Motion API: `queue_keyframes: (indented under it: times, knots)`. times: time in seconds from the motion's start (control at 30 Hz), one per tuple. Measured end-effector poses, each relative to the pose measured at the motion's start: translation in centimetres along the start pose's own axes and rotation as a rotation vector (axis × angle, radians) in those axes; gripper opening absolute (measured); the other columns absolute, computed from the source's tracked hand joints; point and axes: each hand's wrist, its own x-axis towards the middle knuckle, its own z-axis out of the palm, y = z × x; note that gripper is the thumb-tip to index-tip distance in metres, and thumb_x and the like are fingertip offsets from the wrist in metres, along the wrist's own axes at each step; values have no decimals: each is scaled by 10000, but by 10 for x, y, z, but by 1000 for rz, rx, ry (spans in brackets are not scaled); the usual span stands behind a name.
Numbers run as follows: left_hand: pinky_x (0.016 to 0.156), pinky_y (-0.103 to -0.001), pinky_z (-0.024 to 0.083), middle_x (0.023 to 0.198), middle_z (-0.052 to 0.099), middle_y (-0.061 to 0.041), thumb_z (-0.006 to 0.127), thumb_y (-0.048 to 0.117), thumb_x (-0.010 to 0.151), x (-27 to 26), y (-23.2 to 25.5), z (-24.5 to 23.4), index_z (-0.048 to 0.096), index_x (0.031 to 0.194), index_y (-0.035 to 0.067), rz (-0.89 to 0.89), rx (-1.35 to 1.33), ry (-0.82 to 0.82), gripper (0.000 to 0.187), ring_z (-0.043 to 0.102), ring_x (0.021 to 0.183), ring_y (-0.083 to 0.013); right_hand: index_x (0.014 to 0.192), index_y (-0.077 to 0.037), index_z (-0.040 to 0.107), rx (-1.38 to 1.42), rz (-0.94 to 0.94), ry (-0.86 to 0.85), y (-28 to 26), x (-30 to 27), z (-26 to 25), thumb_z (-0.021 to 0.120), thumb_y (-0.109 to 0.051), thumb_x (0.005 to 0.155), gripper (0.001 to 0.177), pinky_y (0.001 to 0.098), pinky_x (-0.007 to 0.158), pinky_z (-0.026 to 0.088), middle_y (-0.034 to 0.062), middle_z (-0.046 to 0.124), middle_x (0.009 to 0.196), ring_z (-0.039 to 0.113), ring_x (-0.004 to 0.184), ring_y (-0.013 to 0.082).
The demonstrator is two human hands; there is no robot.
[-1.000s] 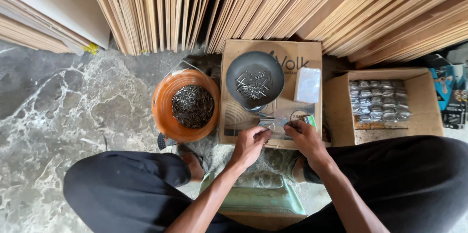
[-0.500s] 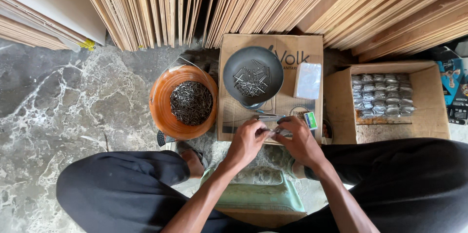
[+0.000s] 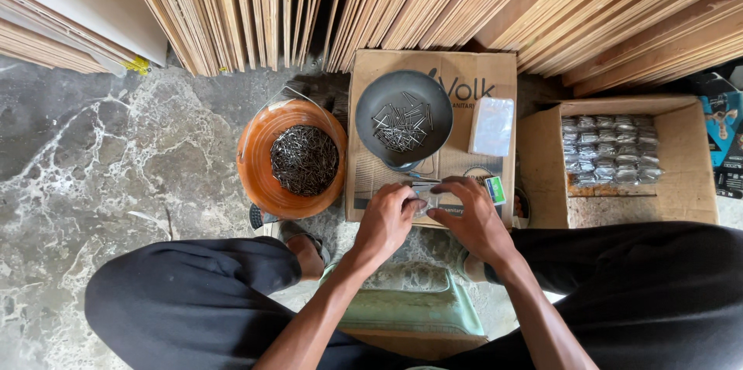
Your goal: The person transfers nails from an orange bucket into a black pan, then uses a pair of tweezers to pick up nails from the pan and place them into small plastic bags. The task involves sorting and bagging nails in a workshop setting.
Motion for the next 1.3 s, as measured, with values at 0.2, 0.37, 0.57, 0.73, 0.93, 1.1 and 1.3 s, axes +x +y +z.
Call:
queue_keyframes:
  times: [0.2,0.37,0.57,0.73,0.93,1.1,1.3]
  knots:
    - [675,-330,486,722,555,-76,586,143,860,0,-9,11,613,809,46,49,95,-38,113,575,771,-242,996,-180,675,29,-63,96,-11,-7,3,660,-281,801,220,436,857,466,71,582,1029,572,1029,315]
    - [661,-336,493,722,548,-84,605,133,836,-4,-2,14,599,802,41,150,203,-44,99,574,785,-254,897,-143,705,-5,-117,84,-8,-6,3,643,-212,797,136,399,804,498,79,635,950,611,938,295]
    - [644,-350,497,717,551,-83,616,144,821,-4,-10,19,588,803,49,183,273,-63,100,582,766,-251,891,-102,692,-51,-131,-48,-18,-10,-3,583,-182,828,149,403,702,529,127,670,881,653,816,312]
    - [630,-335,500,720,557,-60,597,152,842,-7,-23,25,590,812,65,176,286,-125,92,591,745,-228,871,-86,675,-90,-104,-135,-22,-14,-6,561,-172,830,148,398,672,537,120,680,867,669,789,303]
    - [645,-378,505,724,554,-90,561,85,829,-10,-13,14,575,819,52,236,202,-181,37,591,763,-292,772,-49,653,-141,-51,-133,-17,-13,-5,553,-214,847,207,405,633,523,125,666,756,660,704,315]
    - [664,-347,515,749,563,-83,504,35,850,-11,-15,12,576,849,58,276,240,-202,75,604,776,-273,745,-57,632,-170,-53,-146,-17,-12,-4,561,-280,844,254,411,625,520,122,659,744,654,702,325]
    - [657,-319,515,776,564,-80,484,-16,844,-11,-8,3,585,889,40,289,267,-253,124,606,779,-253,780,-42,655,-171,-126,-212,-18,-12,-8,526,-189,855,209,378,626,528,136,663,739,667,687,308]
